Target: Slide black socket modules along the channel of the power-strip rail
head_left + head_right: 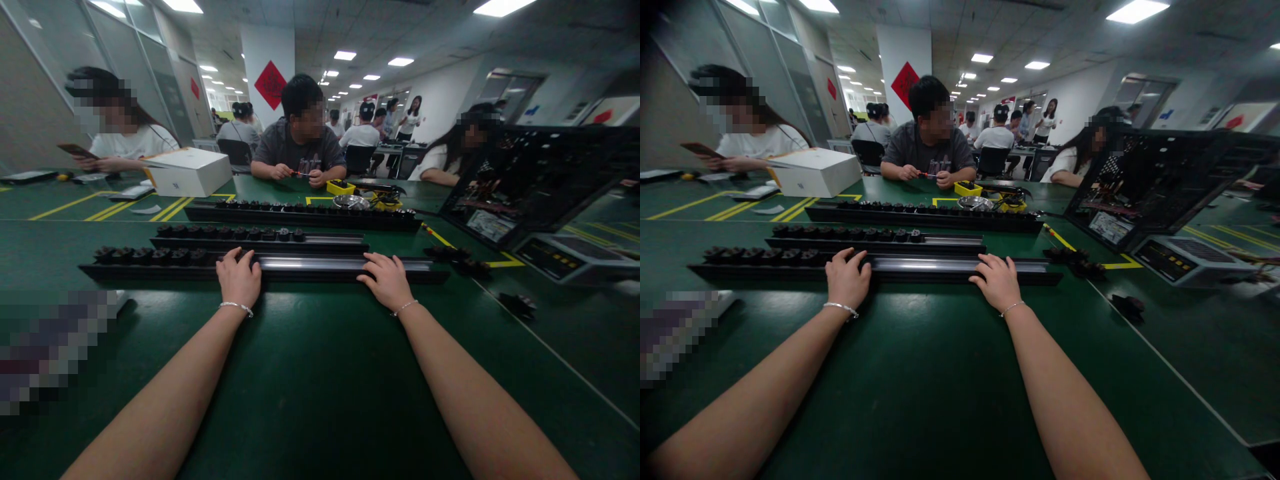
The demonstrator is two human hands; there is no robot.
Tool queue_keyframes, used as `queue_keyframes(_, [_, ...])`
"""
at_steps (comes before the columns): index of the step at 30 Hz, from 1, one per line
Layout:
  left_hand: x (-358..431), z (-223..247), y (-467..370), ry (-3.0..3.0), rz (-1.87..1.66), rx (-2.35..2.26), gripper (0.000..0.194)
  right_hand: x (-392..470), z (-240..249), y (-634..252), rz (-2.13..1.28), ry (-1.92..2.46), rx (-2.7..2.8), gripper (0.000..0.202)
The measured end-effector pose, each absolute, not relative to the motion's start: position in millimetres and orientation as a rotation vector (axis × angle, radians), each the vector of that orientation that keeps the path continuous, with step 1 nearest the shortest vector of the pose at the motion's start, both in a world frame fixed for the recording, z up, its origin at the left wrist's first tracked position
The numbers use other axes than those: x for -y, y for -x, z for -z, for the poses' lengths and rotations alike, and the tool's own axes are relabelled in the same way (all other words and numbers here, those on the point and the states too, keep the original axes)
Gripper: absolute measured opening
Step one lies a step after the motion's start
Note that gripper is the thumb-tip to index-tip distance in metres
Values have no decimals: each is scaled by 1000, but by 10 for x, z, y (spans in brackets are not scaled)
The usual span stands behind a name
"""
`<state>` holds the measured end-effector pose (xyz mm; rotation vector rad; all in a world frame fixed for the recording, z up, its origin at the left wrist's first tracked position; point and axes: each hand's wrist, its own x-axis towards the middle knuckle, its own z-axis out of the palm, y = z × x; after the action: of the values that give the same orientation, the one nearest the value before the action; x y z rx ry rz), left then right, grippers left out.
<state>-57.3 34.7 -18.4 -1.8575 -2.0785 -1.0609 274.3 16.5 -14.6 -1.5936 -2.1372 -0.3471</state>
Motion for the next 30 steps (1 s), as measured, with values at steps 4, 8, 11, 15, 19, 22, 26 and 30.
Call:
queue_keyframes(4, [-340, 179, 551, 1865, 1070, 2067, 38, -159, 140, -2738, 343, 1596, 2135, 21])
queue_keyframes(8, [-335, 170, 550, 1877, 1050, 2086, 39, -165, 145, -2747, 337, 1598, 2145, 22])
queue_keyframes(11, [-334, 171, 555, 1878, 1043, 2089, 40, -169, 147, -2753, 340, 1602, 2149, 22])
queue_keyframes(15, [-333, 176, 560, 1882, 1050, 2072, 40, -166, 143, -2753, 332, 1610, 2155, 22])
queue_keyframes(19, [-329, 172, 560, 1885, 1045, 2057, 39, -167, 144, -2755, 331, 1608, 2156, 24])
queue_keyframes(22, [-332, 174, 561, 1883, 1059, 2051, 38, -173, 152, -2763, 334, 1597, 2159, 24])
queue_keyframes(26, [-341, 190, 568, 1885, 1071, 2040, 37, -177, 159, -2766, 341, 1596, 2160, 24])
queue_keyframes(30, [-342, 192, 570, 1895, 1061, 2019, 38, -171, 156, -2758, 349, 1593, 2152, 24])
